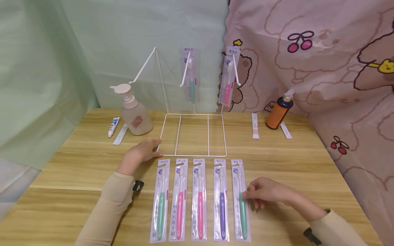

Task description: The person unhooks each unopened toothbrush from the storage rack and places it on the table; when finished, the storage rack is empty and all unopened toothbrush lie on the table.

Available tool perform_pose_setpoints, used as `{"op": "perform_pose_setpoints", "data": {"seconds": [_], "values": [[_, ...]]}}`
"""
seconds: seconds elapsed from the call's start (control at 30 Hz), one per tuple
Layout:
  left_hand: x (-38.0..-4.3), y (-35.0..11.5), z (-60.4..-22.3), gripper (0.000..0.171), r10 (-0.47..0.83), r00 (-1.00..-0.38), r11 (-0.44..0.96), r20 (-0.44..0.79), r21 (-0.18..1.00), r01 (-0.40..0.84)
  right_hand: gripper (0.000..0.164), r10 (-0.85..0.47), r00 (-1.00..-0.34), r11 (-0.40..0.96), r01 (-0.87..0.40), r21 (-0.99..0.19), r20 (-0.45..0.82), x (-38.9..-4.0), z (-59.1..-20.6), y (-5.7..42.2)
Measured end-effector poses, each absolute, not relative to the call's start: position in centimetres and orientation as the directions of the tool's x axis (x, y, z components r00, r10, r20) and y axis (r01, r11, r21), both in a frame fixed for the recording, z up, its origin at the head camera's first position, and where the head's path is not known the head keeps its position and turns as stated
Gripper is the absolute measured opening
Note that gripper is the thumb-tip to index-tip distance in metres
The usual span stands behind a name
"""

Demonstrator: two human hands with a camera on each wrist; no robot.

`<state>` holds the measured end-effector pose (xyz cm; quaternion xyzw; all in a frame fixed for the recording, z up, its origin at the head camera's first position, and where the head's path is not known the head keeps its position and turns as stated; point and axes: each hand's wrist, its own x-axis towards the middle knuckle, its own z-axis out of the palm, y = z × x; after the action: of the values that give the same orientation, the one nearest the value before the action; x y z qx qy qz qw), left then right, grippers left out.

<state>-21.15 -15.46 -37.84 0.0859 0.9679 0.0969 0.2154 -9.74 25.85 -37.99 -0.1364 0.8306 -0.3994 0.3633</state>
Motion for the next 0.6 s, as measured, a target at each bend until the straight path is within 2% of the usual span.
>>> {"op": "perform_pose_setpoints", "data": {"seconds": [0.23, 0.37, 0.6], "values": [[-21.1, -15.4, -37.8, 0.069, 0.213, -0.895, 0.964, -0.391, 0.236, 0.127, 0.029, -0.584, -0.71, 0.57, -0.012, -0.822, -0.395, -12.5, -37.1, 25.5], [-21.0, -15.4, -37.8, 0.069, 0.212, -0.897, 0.963, -0.389, 0.238, 0.125, 0.026, -0.584, -0.739, 0.567, -0.075, -0.82, -0.336, -14.7, -36.8, 24.9], [-21.0, -15.4, -37.8, 0.069, 0.219, -0.895, 0.964, -0.388, 0.227, 0.138, 0.037, -0.512, -0.81, 0.593, -0.093, -0.8, -0.285, -18.9, -36.0, 23.2]]}}
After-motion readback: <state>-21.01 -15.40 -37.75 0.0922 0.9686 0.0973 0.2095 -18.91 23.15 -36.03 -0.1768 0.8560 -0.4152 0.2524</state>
